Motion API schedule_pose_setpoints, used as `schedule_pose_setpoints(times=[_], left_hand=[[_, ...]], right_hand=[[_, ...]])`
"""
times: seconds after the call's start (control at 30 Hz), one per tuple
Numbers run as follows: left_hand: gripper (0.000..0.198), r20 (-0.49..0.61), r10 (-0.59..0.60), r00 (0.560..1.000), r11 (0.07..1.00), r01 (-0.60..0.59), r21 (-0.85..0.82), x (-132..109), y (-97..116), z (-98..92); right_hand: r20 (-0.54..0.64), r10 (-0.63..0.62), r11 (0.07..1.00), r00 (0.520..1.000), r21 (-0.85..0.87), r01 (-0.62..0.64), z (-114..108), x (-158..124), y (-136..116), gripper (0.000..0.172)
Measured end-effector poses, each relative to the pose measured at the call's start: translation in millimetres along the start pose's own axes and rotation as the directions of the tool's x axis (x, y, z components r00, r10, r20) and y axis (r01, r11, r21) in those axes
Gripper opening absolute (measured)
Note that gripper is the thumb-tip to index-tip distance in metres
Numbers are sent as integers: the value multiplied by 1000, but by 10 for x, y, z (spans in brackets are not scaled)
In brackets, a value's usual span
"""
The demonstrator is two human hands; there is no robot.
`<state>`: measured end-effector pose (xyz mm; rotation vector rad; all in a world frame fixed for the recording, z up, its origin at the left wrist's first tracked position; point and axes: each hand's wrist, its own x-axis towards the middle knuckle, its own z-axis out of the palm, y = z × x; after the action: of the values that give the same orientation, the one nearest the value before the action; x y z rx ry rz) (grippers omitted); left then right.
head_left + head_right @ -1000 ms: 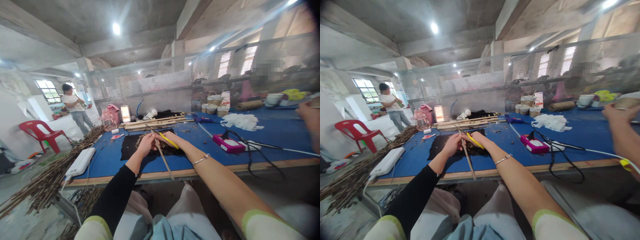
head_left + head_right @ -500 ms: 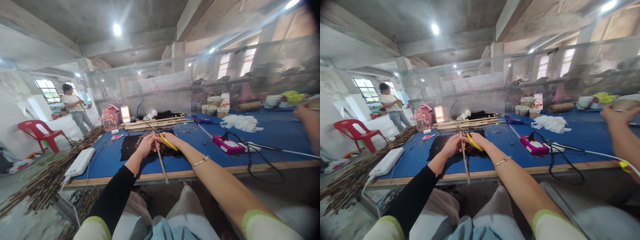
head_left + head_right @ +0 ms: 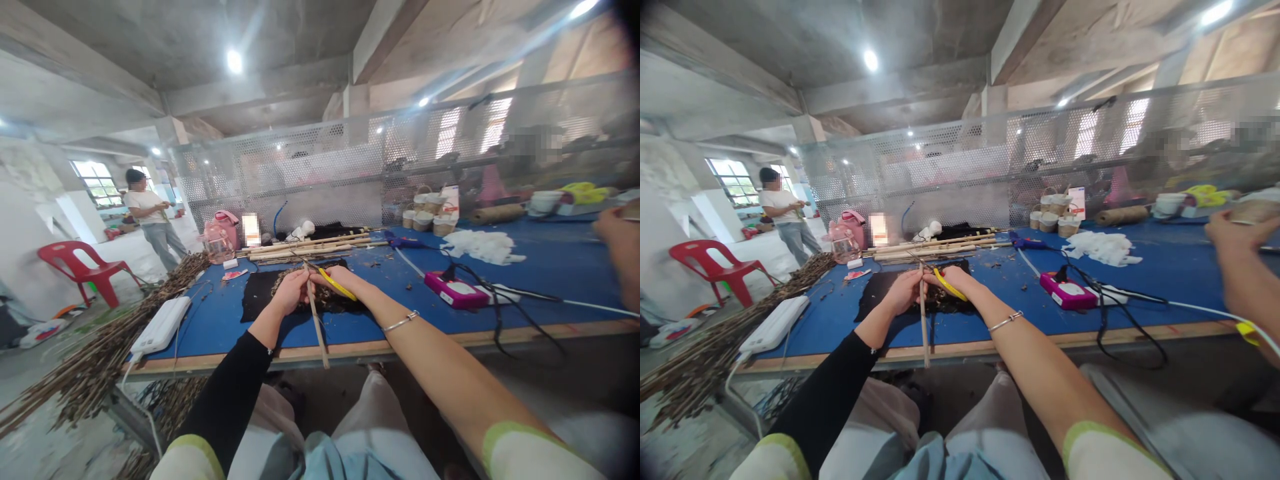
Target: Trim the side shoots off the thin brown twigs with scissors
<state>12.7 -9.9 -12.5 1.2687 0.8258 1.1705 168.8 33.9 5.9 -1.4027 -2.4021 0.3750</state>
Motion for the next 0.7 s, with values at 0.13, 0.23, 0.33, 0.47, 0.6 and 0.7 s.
schedule_pose_setpoints(times=[0.13, 0.23, 0.33, 0.47, 0.6, 0.7], left_hand=[[31, -22, -31, 999, 999, 30, -13, -18, 35, 0], [29, -62, -40, 997, 999, 41, 8, -39, 71, 4], [26, -60, -57, 997, 995, 62, 82, -60, 96, 1], [25, -47, -83, 995, 982, 90, 165, -73, 98, 2], [28, -108, -9, 994, 992, 22, 123, -74, 98, 25], [28, -159, 37, 987, 997, -26, 73, -73, 105, 38]], right_hand=[[6, 24, 1000, 1000, -8, -24, 5, -6, -2, 67], [-1, 12, 1000, 1000, -20, -12, 15, -8, 11, 66], [-31, 22, 998, 999, -64, -24, 27, -5, 36, 65], [-52, 106, 989, 993, -95, -110, 62, 15, 78, 70], [-91, 87, 996, 992, -26, -89, 113, 34, 99, 68], [-121, 39, 999, 992, 42, -34, 137, 44, 100, 61]])
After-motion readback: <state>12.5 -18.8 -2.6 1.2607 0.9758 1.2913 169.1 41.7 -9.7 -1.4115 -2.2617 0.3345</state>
